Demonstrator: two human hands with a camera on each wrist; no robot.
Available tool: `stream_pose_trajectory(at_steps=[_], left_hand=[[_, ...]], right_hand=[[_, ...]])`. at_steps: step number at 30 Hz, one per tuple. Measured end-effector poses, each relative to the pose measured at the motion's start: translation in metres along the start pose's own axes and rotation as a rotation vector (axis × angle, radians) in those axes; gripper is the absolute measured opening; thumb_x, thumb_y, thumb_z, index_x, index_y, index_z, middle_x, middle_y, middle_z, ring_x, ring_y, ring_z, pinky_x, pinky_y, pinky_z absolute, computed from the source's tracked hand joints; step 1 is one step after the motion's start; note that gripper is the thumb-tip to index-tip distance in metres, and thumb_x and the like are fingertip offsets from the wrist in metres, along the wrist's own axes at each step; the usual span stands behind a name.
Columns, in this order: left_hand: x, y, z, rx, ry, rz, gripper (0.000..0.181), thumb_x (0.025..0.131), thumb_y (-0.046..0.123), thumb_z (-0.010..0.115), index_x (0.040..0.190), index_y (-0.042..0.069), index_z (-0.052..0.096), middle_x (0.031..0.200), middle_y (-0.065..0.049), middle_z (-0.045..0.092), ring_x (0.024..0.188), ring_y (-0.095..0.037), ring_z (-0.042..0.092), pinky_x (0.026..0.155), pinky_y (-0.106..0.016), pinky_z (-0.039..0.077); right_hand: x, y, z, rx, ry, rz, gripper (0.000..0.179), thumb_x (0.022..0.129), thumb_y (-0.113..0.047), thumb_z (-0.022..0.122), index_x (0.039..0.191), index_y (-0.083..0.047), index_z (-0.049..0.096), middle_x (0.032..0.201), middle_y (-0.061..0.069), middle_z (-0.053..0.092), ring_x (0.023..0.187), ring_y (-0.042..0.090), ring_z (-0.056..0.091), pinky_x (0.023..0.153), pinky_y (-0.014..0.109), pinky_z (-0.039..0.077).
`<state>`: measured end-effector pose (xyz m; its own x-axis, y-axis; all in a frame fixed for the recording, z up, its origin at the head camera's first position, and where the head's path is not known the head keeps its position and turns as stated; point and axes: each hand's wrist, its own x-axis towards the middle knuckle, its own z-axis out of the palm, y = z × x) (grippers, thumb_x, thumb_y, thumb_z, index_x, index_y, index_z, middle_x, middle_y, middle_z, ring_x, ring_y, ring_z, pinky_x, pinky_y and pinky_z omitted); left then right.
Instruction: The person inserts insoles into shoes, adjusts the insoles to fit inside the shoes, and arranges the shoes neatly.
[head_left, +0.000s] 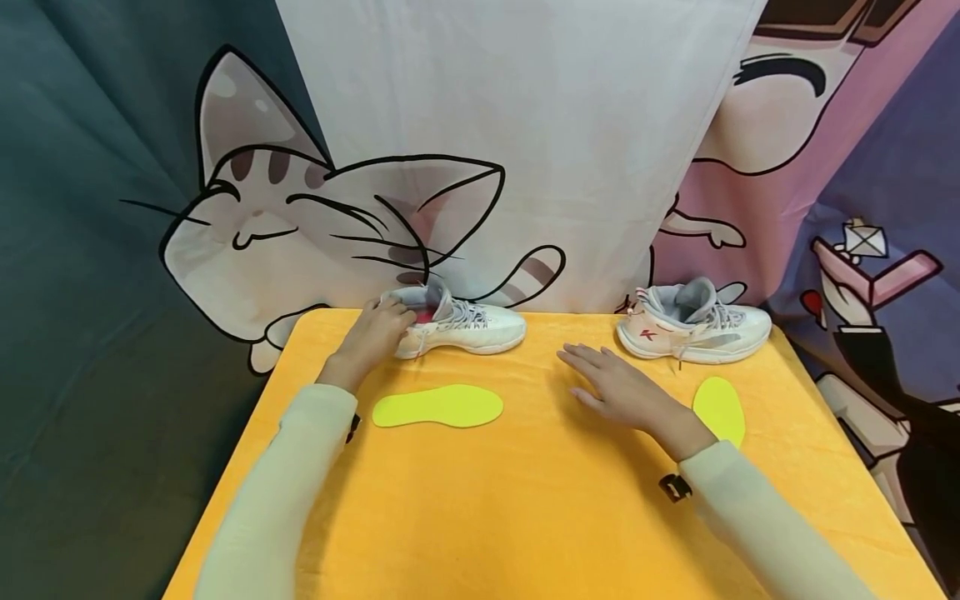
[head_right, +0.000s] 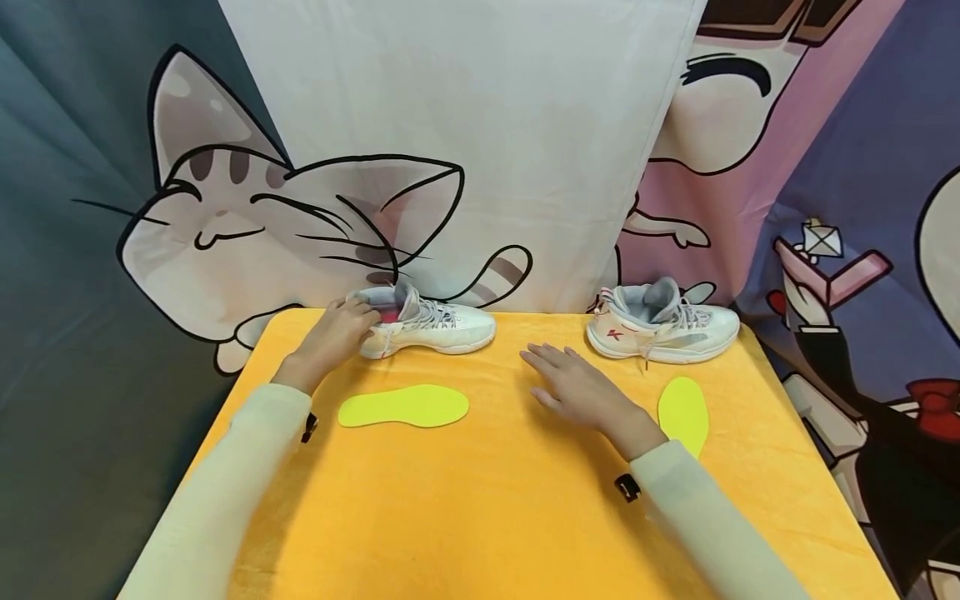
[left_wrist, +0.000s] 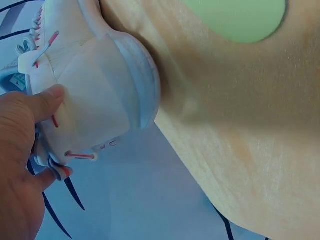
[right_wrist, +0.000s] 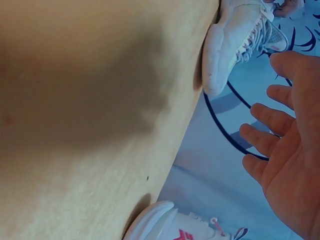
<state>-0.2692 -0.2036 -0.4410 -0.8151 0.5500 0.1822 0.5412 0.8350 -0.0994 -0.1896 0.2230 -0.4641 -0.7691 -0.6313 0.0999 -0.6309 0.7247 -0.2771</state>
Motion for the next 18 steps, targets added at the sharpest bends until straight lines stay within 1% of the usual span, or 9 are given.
stream_pose_trajectory(at_steps=[6,13,16,18], left_hand=[[-0.002,0.006,0.002,0.023,0.110,0.017,0.013,0.095,0.009,0.073,0.107,0.005,0.073,0.110,-0.010,0.074,0.110,-0.029,0.060,0.106,-0.056,0.046],[-0.007,0.020,-0.004,0.023,0.177,0.028,0.006,0.096,0.006,0.069,0.101,0.005,0.071,0.106,-0.010,0.074,0.107,-0.030,0.061,0.104,-0.058,0.046],[-0.010,0.027,-0.006,0.019,0.228,0.045,0.005,0.096,0.004,0.067,0.100,0.005,0.071,0.104,-0.011,0.074,0.106,-0.031,0.062,0.104,-0.059,0.046],[-0.013,0.034,-0.007,0.032,0.268,0.060,0.007,0.096,0.001,0.067,0.099,0.005,0.071,0.103,-0.010,0.074,0.105,-0.030,0.062,0.102,-0.059,0.047]], right_hand=[[0.009,-0.006,0.002,0.002,0.009,-0.017,0.062,0.102,-0.028,0.065,0.156,-0.008,0.043,0.161,0.017,0.042,0.148,0.037,0.042,0.121,0.063,0.028],[0.015,-0.012,0.003,0.004,0.033,-0.036,0.063,0.101,-0.027,0.066,0.157,-0.007,0.043,0.161,0.017,0.042,0.148,0.037,0.043,0.120,0.064,0.030],[0.017,-0.015,0.003,0.005,0.034,-0.043,0.064,0.100,-0.026,0.067,0.157,-0.007,0.043,0.161,0.018,0.042,0.148,0.037,0.043,0.120,0.063,0.030],[0.019,-0.017,0.003,0.006,0.043,-0.054,0.065,0.099,-0.025,0.069,0.156,-0.007,0.043,0.160,0.019,0.043,0.146,0.039,0.044,0.120,0.063,0.031]])
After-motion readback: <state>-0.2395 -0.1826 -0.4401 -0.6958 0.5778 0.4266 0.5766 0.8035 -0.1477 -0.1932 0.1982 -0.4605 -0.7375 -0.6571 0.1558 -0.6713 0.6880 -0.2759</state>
